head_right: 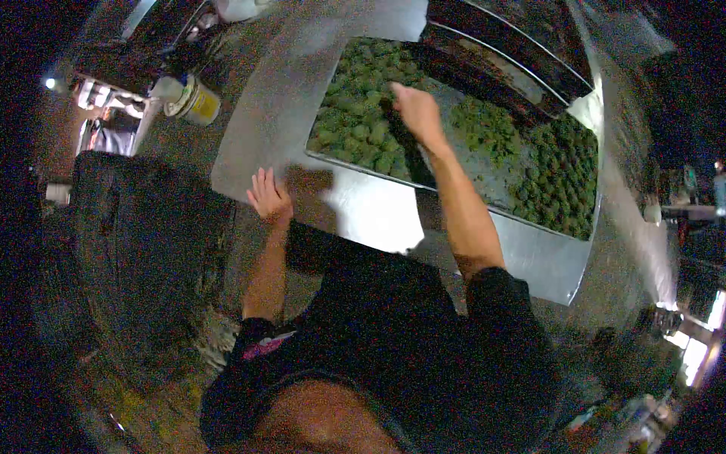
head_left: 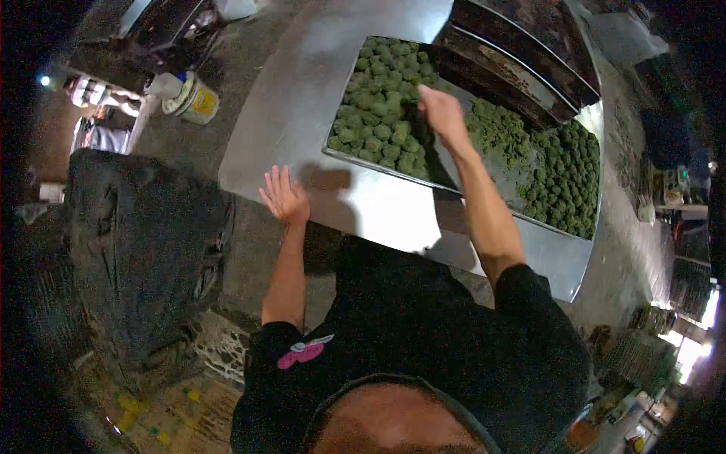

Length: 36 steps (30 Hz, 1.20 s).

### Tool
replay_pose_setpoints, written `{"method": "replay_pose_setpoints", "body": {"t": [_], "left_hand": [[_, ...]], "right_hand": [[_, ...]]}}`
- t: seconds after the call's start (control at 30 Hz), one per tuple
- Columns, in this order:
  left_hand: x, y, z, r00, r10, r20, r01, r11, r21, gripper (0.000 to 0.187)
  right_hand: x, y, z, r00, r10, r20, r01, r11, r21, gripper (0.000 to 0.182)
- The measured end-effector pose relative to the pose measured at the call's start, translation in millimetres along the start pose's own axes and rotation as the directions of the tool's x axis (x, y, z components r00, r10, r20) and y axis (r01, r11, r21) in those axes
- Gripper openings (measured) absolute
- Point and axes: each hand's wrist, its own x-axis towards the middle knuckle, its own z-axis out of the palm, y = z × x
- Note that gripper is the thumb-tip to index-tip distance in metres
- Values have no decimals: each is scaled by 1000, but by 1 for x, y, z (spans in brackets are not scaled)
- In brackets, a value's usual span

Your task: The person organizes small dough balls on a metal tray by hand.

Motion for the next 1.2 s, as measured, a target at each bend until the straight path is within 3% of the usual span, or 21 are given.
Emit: {"method": "replay_pose_setpoints", "body": {"t": [0.07,0.1,0.13,0.23,0.27,0.3,0.33,0.4,0.43,0.47,0.53,0.57,0.63,0.67,0.77,0.8,0.87,0.93,1.0,1.03,1.2], "left_hand": [[-1,-14,10,996,76,-48,-76,997,-1,45],[-4,-15,18,985,134,-107,-132,991,18,44],[-3,-5,10,994,98,-57,-97,995,17,44],[1,0,3,997,70,-23,-70,997,-6,44],[0,0,5,997,48,-52,-49,999,-17,44],[3,3,-1,1000,0,20,0,1000,3,43],[2,4,0,1000,-6,27,6,1000,-2,43],[1,2,0,999,32,-15,-32,999,-22,43],[2,1,0,1000,29,-9,-29,999,-17,43],[0,1,0,1000,29,-3,-29,1000,-5,42],[0,1,2,999,36,3,-36,999,12,42],[0,1,4,999,42,-15,-42,999,9,42],[-1,-1,3,998,58,-28,-58,998,10,43],[-1,-1,1,999,50,-10,-49,999,17,43],[1,2,4,999,33,-12,-33,999,17,43],[-2,1,4,999,35,-17,-35,999,16,43],[-3,2,1,1000,28,1,-28,999,24,43],[-2,4,-6,1000,27,5,-27,999,28,44],[0,9,-11,996,-3,84,0,999,33,44],[0,9,-11,997,-7,71,5,999,36,44],[-2,7,-9,997,15,81,-19,999,43,44]], "right_hand": [[22,-7,17,990,-134,35,138,967,-214,35],[21,-16,21,991,-124,56,130,982,-135,34],[20,-22,20,990,-119,77,123,991,-48,34],[10,13,-9,988,-152,-2,149,969,-197,32],[2,30,-28,989,-116,-88,73,918,-389,29],[-2,75,-50,945,-277,-172,158,852,-499,28],[-16,87,-78,959,-162,-234,-6,810,-586,29],[-42,139,-131,929,-227,-291,-97,612,-785,27],[-49,157,-143,890,-268,-369,-124,636,-762,26],[-55,205,-151,908,-326,-263,3,633,-774,26],[-67,198,-139,942,-115,-317,-150,699,-699,21],[-71,206,-139,942,-102,-319,-158,704,-692,21],[-78,209,-142,994,7,-111,-88,657,-748,18],[-87,205,-143,993,10,-115,-93,661,-744,18],[-96,207,-153,969,92,228,124,618,-776,17],[-98,211,-152,968,83,235,135,619,-774,17],[-112,205,-144,997,38,72,29,655,-755,16],[-102,207,-145,992,63,111,48,621,-783,15],[-89,226,-145,969,-176,172,246,684,-686,14],[-98,179,-141,977,-44,207,191,604,-774,14],[-96,205,-130,991,37,126,70,665,-743,19]]}}
